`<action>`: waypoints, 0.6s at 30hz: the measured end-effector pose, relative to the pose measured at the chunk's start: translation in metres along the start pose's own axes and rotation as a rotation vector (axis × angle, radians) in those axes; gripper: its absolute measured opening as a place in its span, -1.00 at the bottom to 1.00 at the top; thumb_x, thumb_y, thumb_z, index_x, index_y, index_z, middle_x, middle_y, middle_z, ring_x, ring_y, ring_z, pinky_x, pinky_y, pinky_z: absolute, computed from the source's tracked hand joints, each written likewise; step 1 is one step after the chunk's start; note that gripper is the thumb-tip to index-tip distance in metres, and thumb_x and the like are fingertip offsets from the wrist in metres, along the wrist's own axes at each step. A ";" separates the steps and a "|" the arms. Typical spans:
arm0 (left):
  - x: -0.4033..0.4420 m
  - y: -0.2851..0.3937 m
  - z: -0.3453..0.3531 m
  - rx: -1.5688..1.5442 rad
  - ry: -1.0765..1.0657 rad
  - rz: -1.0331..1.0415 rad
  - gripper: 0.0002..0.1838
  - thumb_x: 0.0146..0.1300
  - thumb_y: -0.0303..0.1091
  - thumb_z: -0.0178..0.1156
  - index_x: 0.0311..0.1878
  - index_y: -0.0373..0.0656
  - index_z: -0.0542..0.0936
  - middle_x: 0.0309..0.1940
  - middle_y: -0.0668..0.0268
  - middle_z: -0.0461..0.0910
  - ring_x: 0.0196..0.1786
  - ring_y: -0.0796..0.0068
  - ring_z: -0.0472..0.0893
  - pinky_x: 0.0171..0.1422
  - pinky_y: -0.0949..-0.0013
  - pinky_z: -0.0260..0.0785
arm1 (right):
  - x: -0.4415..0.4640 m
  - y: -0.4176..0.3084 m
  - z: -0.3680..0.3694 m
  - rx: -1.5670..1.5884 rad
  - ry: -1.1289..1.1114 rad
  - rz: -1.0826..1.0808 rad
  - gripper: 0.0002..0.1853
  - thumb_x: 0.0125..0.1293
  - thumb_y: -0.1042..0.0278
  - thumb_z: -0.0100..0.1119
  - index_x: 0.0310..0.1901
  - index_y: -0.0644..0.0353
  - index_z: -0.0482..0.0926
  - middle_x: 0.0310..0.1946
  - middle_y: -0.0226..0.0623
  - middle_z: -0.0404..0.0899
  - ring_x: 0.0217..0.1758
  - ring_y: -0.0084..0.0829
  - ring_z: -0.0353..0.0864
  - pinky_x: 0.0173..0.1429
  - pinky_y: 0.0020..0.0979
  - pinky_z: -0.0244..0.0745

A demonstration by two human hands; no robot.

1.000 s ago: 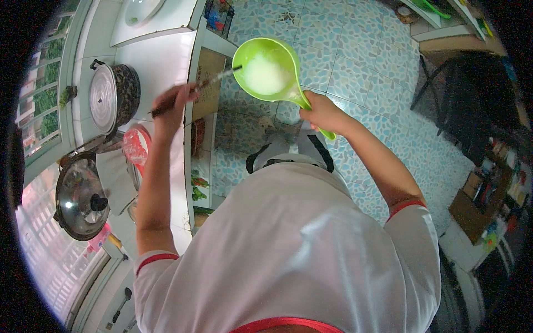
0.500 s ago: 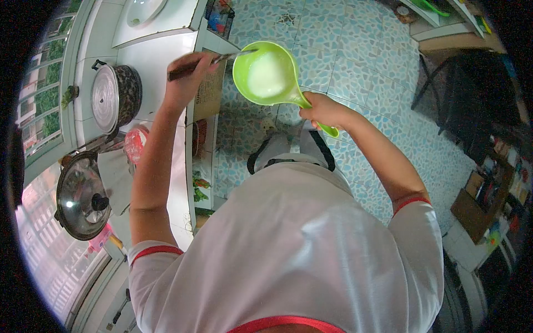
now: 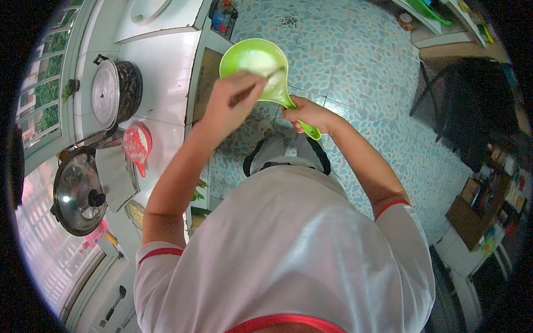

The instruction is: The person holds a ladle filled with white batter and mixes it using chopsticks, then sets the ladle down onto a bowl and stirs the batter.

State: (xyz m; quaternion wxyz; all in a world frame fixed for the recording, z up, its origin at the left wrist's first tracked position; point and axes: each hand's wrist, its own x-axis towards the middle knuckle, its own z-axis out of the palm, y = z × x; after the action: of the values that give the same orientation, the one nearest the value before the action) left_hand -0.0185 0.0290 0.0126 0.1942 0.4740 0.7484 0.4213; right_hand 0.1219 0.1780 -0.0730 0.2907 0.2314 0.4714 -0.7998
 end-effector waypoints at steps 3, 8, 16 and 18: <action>0.029 -0.031 -0.024 -0.229 0.220 -0.215 -0.87 0.22 -0.45 0.16 -0.25 -0.30 0.63 -0.37 0.32 0.64 -0.35 0.61 0.57 -0.21 0.52 0.43 | 0.004 -0.002 0.002 -0.106 0.045 -0.012 -0.85 0.21 0.37 0.08 -0.28 0.11 0.31 -0.58 -0.50 0.31 -0.67 -0.67 0.28 -0.57 -0.56 0.25; -0.017 -0.048 -0.076 -0.057 0.145 -0.568 -0.82 0.25 -0.40 0.13 -0.25 -0.33 0.63 -0.40 0.32 0.63 -0.37 0.60 0.58 -0.25 0.52 0.45 | -0.009 -0.013 -0.008 -0.293 0.141 -0.005 -0.85 0.22 0.38 0.06 -0.22 0.16 0.35 -0.56 -0.47 0.32 -0.67 -0.65 0.30 -0.56 -0.53 0.27; 0.000 -0.057 -0.051 -0.342 0.273 -0.571 -0.83 0.19 -0.39 0.19 -0.33 -0.32 0.62 -0.42 0.32 0.60 -0.39 0.60 0.56 -0.24 0.55 0.42 | -0.018 -0.016 -0.004 -0.221 0.110 0.028 -0.84 0.18 0.40 0.07 -0.24 0.17 0.33 -0.55 -0.45 0.34 -0.66 -0.63 0.32 -0.59 -0.52 0.30; 0.026 -0.047 -0.041 -0.362 0.294 -0.433 -0.84 0.19 -0.39 0.20 -0.33 -0.32 0.62 -0.41 0.32 0.61 -0.36 0.60 0.56 -0.21 0.55 0.41 | -0.019 -0.019 0.003 -0.251 0.086 0.027 -0.79 0.17 0.39 0.08 -0.18 0.18 0.35 -0.54 -0.45 0.34 -0.67 -0.63 0.31 -0.58 -0.53 0.31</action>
State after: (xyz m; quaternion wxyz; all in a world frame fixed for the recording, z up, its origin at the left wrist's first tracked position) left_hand -0.0843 0.0242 0.0002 0.2503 0.1955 0.7647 0.5606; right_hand 0.1220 0.1878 -0.0479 0.3078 0.2336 0.5767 -0.7198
